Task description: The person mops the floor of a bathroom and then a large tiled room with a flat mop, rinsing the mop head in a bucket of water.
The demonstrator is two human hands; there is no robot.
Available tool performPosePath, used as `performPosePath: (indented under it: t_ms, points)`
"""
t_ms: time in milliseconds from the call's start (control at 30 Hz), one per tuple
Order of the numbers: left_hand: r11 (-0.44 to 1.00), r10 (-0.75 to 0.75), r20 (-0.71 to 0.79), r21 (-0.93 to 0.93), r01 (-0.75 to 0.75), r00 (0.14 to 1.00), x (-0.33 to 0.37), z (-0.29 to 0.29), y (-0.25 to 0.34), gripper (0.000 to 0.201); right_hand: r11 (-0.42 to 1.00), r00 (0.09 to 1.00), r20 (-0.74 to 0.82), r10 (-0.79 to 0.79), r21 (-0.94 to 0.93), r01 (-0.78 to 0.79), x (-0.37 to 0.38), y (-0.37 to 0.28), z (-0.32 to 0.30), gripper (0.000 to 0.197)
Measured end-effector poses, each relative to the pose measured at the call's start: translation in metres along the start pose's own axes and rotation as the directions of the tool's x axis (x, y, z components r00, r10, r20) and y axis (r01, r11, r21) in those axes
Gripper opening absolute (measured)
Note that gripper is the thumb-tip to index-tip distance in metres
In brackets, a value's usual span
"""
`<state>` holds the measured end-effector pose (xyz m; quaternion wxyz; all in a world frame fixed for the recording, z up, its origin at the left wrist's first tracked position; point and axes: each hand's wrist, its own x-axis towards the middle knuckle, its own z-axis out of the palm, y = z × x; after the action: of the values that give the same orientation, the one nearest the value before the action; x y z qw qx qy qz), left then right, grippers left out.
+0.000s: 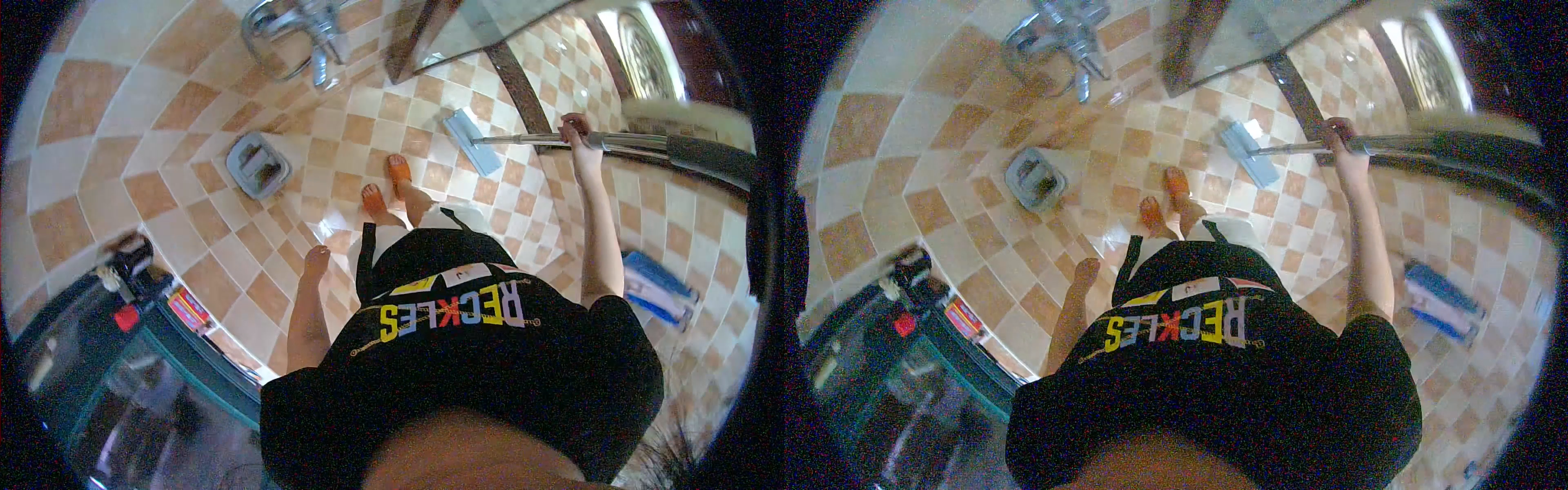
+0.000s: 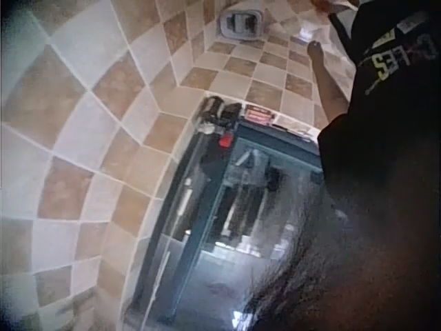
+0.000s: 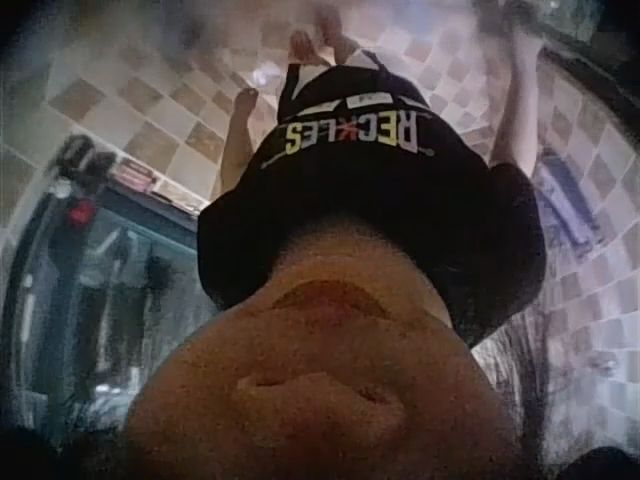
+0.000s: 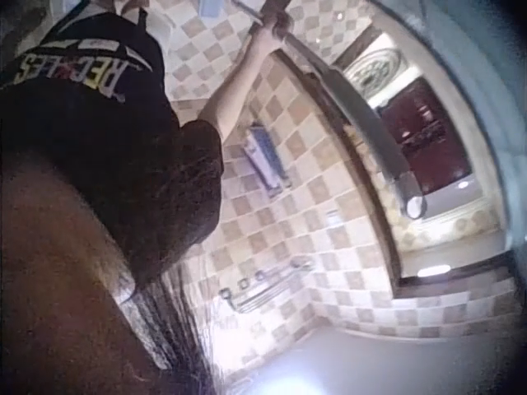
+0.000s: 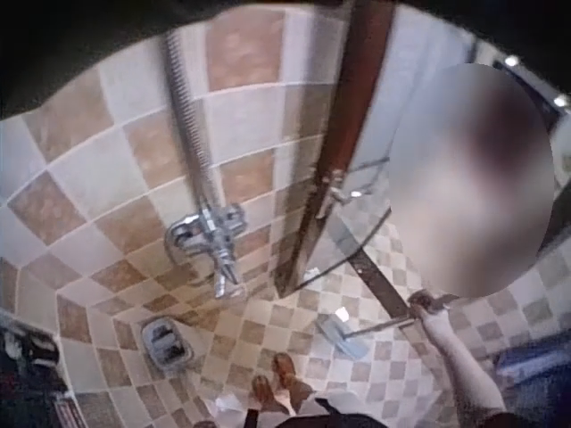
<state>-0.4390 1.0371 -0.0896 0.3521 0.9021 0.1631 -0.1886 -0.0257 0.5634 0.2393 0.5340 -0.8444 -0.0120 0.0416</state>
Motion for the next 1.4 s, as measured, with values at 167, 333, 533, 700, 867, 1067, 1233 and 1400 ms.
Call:
performPosePath:
  t_ms: [167,333,533,700,867,1067,1233,1400]
  points:
    - [0.996,-0.085,-0.025,-0.025,0.084,0.996,0.033,-0.052,-0.003,0.030,1.000,0.978,-0.206,-0.014,-0.014,0.011,-0.060,-0.002,-0.047,0.013]
    - [0.996,-0.087,0.074,0.031,0.085,0.993,0.087,-0.084,0.053,0.034,0.998,0.887,-0.460,0.044,0.065,-0.015,-0.094,0.016,-0.103,0.013]
    - [0.978,-0.204,0.310,0.017,0.209,0.929,0.172,-0.057,0.145,0.031,0.987,0.815,-0.560,0.149,0.031,-0.159,-0.091,0.066,-0.178,0.020]
    - [0.961,0.088,0.341,0.219,-0.170,0.936,0.257,-0.020,0.236,0.045,0.964,0.802,-0.544,0.246,0.054,-0.259,-0.043,0.115,-0.233,0.015]
    - [0.996,-0.003,0.386,0.087,-0.033,0.923,0.342,0.010,0.440,0.037,0.955,0.826,-0.480,0.295,0.116,-0.274,0.007,0.127,-0.277,0.017]
    - [0.985,0.124,0.409,0.058,-0.162,0.904,0.419,0.051,0.540,0.032,0.956,0.815,-0.499,0.294,0.155,-0.250,0.084,0.124,-0.336,0.016]
    - [0.998,-0.038,0.574,0.062,0.003,0.818,0.504,0.062,0.585,0.022,0.972,0.781,-0.584,0.222,0.069,-0.224,0.158,0.158,-0.398,0.014]
    - [0.954,0.186,0.631,0.068,-0.293,0.753,0.618,0.084,0.702,0.019,0.959,0.625,-0.732,0.271,0.151,-0.240,0.229,0.180,-0.457,0.015]
